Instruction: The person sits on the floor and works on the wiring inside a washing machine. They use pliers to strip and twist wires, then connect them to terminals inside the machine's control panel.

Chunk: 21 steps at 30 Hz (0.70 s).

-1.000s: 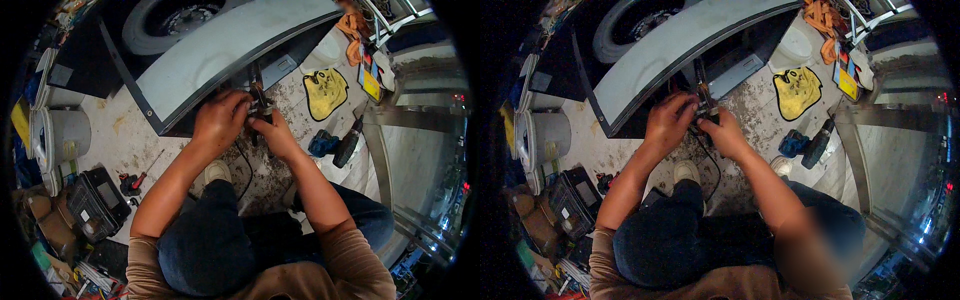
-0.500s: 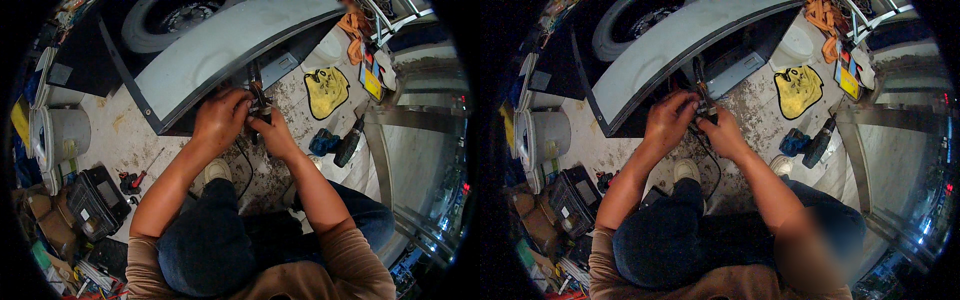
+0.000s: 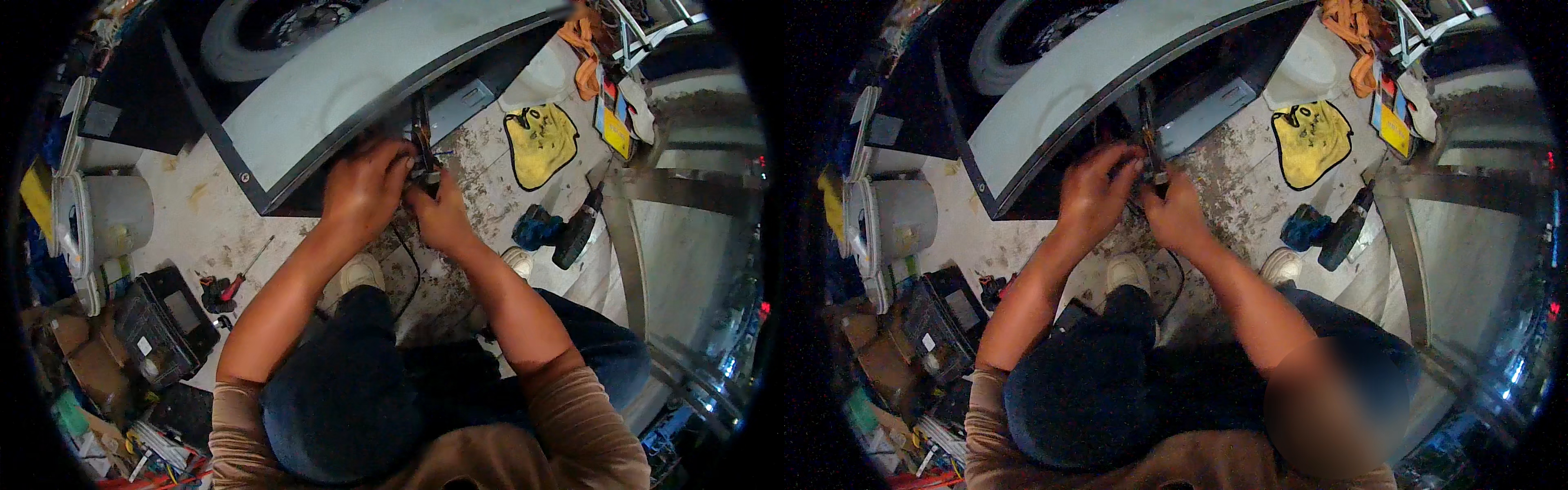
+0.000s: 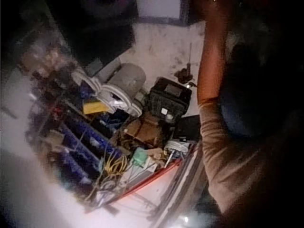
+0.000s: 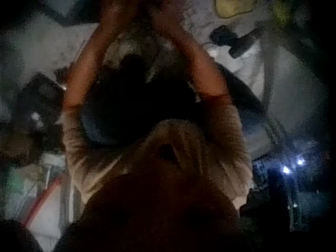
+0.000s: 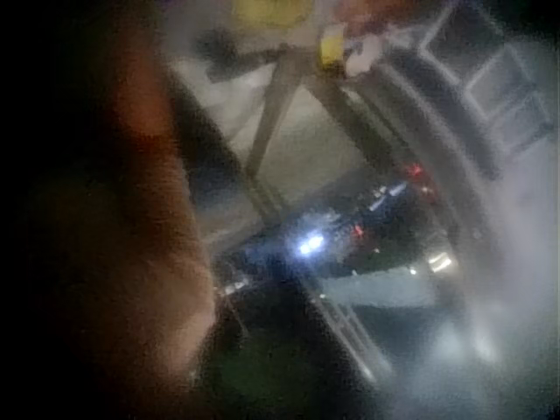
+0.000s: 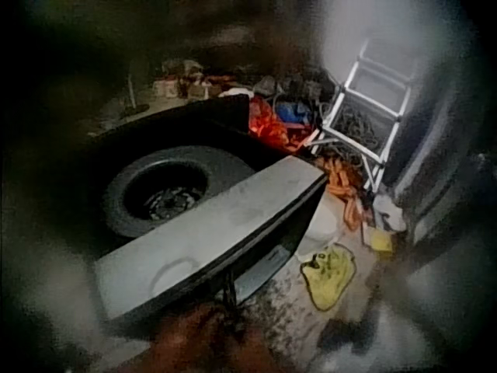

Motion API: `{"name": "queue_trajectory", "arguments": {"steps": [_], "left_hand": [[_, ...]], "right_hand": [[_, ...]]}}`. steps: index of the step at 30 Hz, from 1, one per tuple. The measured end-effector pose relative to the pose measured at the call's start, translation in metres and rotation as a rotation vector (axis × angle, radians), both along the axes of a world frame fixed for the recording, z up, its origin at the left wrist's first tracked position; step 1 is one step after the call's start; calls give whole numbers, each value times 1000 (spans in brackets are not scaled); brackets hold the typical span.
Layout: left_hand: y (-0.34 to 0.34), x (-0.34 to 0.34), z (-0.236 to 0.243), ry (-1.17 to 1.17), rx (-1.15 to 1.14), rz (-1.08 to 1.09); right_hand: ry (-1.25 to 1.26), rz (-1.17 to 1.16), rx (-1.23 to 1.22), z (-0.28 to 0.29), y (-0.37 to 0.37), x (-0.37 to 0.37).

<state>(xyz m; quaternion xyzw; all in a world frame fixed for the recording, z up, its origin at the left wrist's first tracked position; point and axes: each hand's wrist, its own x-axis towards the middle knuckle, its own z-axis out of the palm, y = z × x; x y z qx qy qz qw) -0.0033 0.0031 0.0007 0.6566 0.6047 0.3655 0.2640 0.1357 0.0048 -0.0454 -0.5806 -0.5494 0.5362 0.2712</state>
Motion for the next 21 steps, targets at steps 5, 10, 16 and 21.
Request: {"name": "queue_trajectory", "arguments": {"steps": [5,10,16,21], "left_hand": [[-3,2,2,-67,109,-10],[-34,-3,20,-48,117,-79],[-77,-28,-10,175,119,-502],[-82,-29,-19,329,39,-394]], "right_hand": [[-72,-79,177,37,-1,2],[-183,-395,186,-37,8,88],[-757,-257,-122,-175,-44,165],[-939,-185,-143,-197,-73,161]]}}
